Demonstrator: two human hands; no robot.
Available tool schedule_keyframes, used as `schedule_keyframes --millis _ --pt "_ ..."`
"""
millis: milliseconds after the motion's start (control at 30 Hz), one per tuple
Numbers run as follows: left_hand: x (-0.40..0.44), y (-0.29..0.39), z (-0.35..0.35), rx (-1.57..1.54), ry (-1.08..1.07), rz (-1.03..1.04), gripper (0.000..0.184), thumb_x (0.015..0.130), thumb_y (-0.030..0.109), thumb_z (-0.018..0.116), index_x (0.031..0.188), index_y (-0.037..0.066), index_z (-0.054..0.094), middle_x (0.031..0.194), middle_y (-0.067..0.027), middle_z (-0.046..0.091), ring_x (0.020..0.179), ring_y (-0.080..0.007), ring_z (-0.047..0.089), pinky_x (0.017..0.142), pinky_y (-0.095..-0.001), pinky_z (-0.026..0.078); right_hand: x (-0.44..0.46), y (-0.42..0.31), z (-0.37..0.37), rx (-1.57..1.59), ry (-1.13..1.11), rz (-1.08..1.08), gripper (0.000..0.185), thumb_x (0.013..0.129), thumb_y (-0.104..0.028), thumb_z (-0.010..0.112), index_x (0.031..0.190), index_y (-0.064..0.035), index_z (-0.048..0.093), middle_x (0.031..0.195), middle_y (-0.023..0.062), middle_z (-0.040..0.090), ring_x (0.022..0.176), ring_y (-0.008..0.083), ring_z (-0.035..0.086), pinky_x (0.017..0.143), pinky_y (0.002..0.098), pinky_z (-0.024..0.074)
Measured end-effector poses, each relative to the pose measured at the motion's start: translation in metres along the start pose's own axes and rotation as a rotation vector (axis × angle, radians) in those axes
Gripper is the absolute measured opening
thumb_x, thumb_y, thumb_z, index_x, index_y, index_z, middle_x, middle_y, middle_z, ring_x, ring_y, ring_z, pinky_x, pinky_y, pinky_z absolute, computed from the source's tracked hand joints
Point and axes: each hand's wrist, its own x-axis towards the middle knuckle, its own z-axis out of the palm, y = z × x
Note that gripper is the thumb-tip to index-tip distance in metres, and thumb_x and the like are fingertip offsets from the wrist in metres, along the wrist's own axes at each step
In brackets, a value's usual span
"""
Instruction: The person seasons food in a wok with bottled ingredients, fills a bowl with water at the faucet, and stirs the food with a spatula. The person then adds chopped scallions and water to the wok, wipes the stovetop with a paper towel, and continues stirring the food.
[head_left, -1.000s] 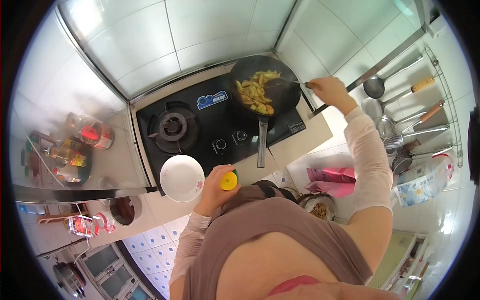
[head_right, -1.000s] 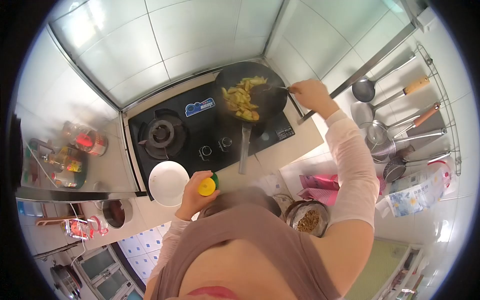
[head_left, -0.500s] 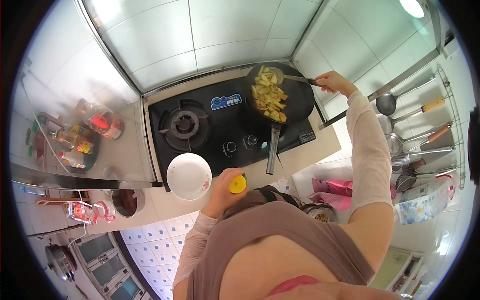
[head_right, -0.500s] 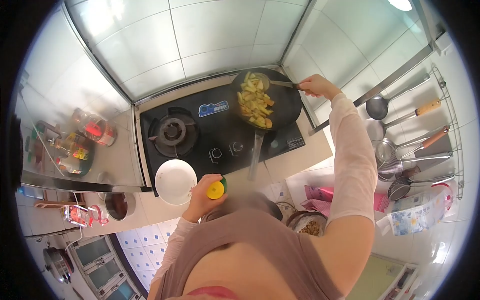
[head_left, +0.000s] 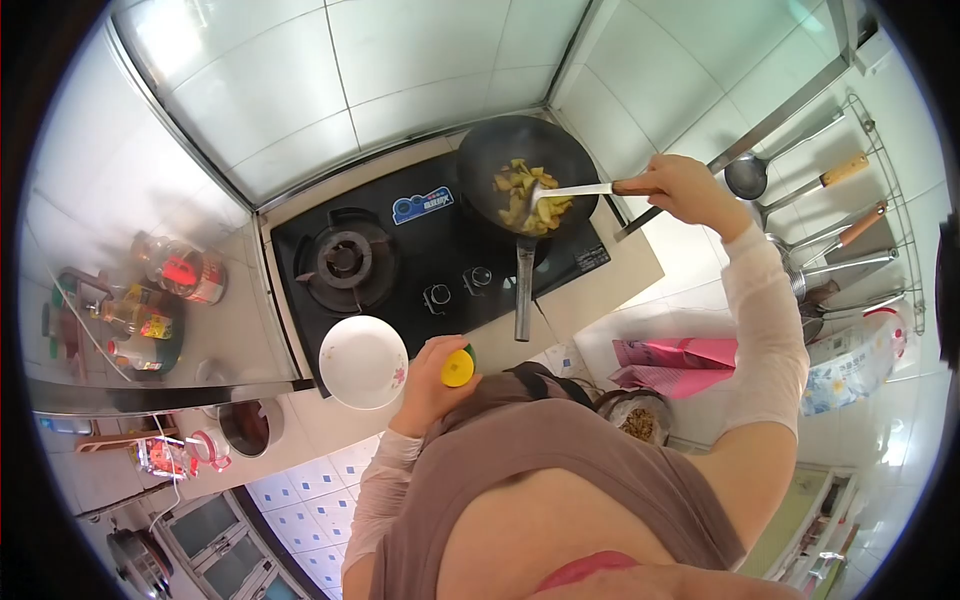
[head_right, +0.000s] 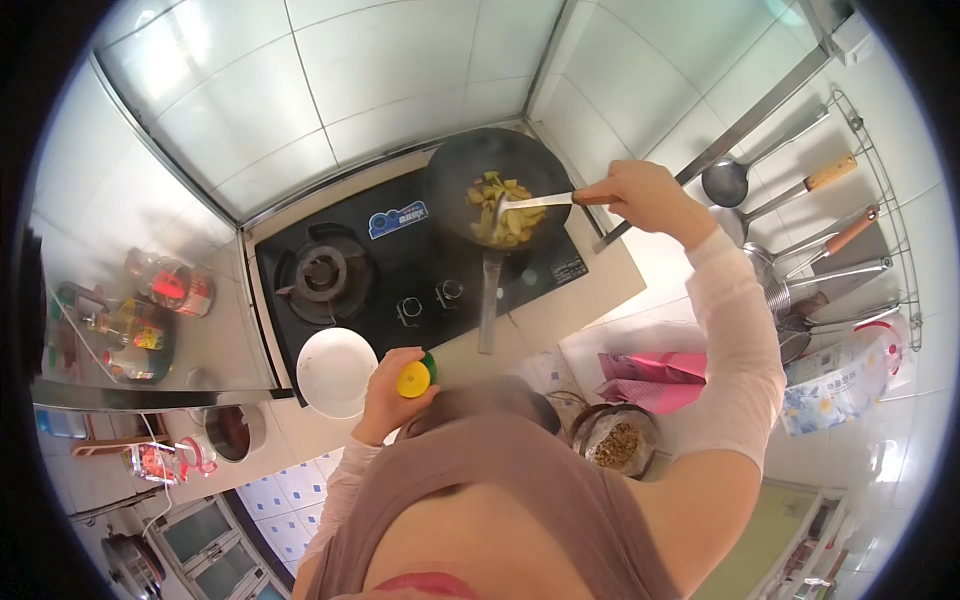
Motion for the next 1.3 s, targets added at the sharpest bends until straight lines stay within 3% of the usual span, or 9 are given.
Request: schedule_keyframes --millis 167,300,500,600,733,1067,1300 --pt "0.001 0.000 -0.002 0.003 -0.004 0.016 0.053 0.063 0.007 0.081 0.110 0.006 0.057 0.109 -0.0140 0.061 0.100 -0.0323 0.060 0.085 -0.0373 0.050 -0.041 -0.014 -0.029 0.009 -0.031 0.095 0.038 0.078 -0.011 0.063 0.114 -0.0224 0.068 0.073 0.0086 0.058 0.073 0.0273 0.058 0.067 0.0388 0.0459" --pt "0.000 -0.002 -0.001 -0.010 -0.007 0.011 0.053 0.063 0.007 0.081 0.111 0.006 0.057 0.109 -0.0140 0.061 0.100 -0.0322 0.060 0.086 -0.0373 0.049 -0.033 -0.023 0.038 0.102 -0.027 0.164 0.032 0.079 -0.014 0.060 0.109 -0.0206 0.069 0.080 0.0129 0.064 0.079 0.0328 0.062 0.070 0.0423 0.0495" --pt "-0.001 -0.003 -0.001 -0.009 -0.013 0.003 0.051 0.066 0.010 0.080 0.112 0.005 0.058 0.110 -0.0131 0.060 0.100 -0.0305 0.060 0.085 -0.0364 0.050 -0.005 -0.025 0.091 0.301 0.262 0.302 0.031 0.082 -0.016 0.060 0.113 -0.0182 0.066 0.085 0.0162 0.066 0.080 0.0347 0.062 0.071 0.0445 0.0503" --pt "-0.001 -0.004 0.000 -0.005 -0.013 0.018 0.051 0.066 0.010 0.081 0.112 0.005 0.058 0.110 -0.0134 0.060 0.100 -0.0306 0.060 0.085 -0.0365 0.049 0.009 -0.031 0.106 0.309 0.357 0.307 0.035 0.084 -0.015 0.061 0.118 -0.0211 0.063 0.086 0.0139 0.065 0.078 0.0340 0.062 0.069 0.0433 0.0505" --pt "0.000 0.000 -0.003 -0.015 -0.026 0.018 0.051 0.066 0.011 0.081 0.112 0.005 0.058 0.111 -0.0136 0.061 0.101 -0.0306 0.060 0.086 -0.0366 0.049 0.005 -0.042 0.149 0.183 0.323 0.255 0.044 0.084 -0.014 0.063 0.125 -0.0273 0.057 0.083 0.0085 0.058 0.073 0.0310 0.062 0.062 0.0407 0.0500" --pt "0.003 0.000 -0.003 -0.027 -0.026 -0.049 0.055 0.064 0.012 0.083 0.112 0.007 0.058 0.111 -0.0119 0.062 0.104 -0.0295 0.060 0.089 -0.0369 0.048 -0.092 -0.068 0.068 0.152 0.216 0.429 0.042 0.080 -0.013 0.064 0.119 -0.0275 0.061 0.075 0.0087 0.057 0.067 0.0295 0.061 0.057 0.0403 0.0489" --pt "0.006 0.000 0.001 -0.009 0.030 -0.099 0.052 0.063 0.006 0.079 0.110 0.007 0.056 0.102 -0.0110 0.064 0.099 -0.0271 0.063 0.093 -0.0340 0.047 -0.075 -0.089 0.181 0.349 0.280 0.451 0.052 0.081 -0.012 0.062 0.129 -0.0257 0.051 0.090 0.0129 0.058 0.074 0.0353 0.063 0.064 0.0448 0.0510"
